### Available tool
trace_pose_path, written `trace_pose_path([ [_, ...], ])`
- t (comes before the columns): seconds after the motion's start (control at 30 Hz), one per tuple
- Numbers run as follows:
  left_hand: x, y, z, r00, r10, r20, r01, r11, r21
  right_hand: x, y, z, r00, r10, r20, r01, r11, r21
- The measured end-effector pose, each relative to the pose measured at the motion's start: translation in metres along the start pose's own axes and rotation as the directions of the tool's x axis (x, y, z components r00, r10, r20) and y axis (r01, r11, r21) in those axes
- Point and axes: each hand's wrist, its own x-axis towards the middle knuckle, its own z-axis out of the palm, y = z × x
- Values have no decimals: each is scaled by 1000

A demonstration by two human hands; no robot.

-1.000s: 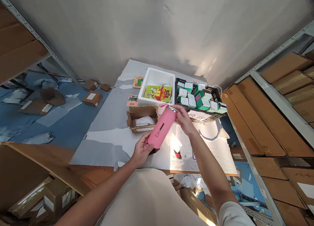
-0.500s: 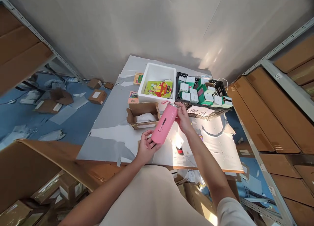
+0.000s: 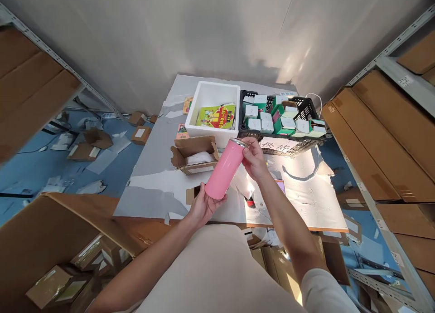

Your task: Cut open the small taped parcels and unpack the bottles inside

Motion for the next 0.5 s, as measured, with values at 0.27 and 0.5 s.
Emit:
trace_pose_path([
  [0.27,-1,-17,6,937,340,-87,-312,921,232,-1,10,-10,993,60,-100,-52,996,73],
  [0.5,-10,-20,0,972,221,-80,-204,964,172,-4,8,-17,998,13,63,-14,1000,9],
])
